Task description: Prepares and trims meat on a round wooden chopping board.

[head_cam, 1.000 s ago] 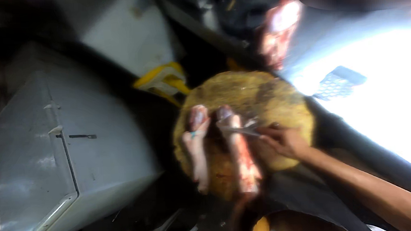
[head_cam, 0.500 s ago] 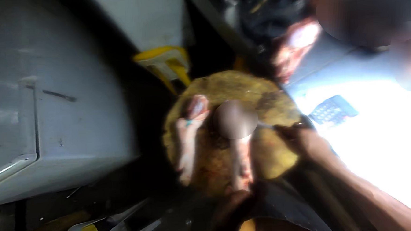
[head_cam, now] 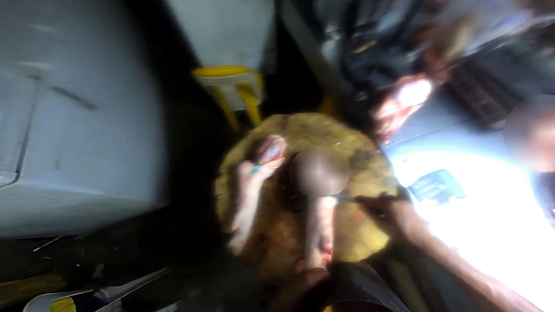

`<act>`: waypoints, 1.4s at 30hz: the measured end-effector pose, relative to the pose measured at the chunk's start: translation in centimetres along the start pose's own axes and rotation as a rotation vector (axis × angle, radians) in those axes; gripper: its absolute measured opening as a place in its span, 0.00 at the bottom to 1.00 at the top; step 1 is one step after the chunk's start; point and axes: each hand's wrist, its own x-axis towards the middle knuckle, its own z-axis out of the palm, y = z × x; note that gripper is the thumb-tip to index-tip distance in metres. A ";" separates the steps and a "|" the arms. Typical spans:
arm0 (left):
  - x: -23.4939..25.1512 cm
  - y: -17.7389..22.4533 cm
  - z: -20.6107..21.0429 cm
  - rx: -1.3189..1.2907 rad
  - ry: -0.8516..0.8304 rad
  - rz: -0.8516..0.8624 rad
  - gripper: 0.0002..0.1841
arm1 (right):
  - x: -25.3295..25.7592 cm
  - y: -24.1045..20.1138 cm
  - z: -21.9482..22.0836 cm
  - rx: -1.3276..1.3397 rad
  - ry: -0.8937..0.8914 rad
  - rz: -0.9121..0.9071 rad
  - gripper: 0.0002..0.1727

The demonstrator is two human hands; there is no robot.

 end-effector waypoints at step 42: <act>1.0 -0.6 0.1 0.067 0.031 0.029 0.10 | -2.3 2.5 1.1 0.007 -0.011 0.206 0.24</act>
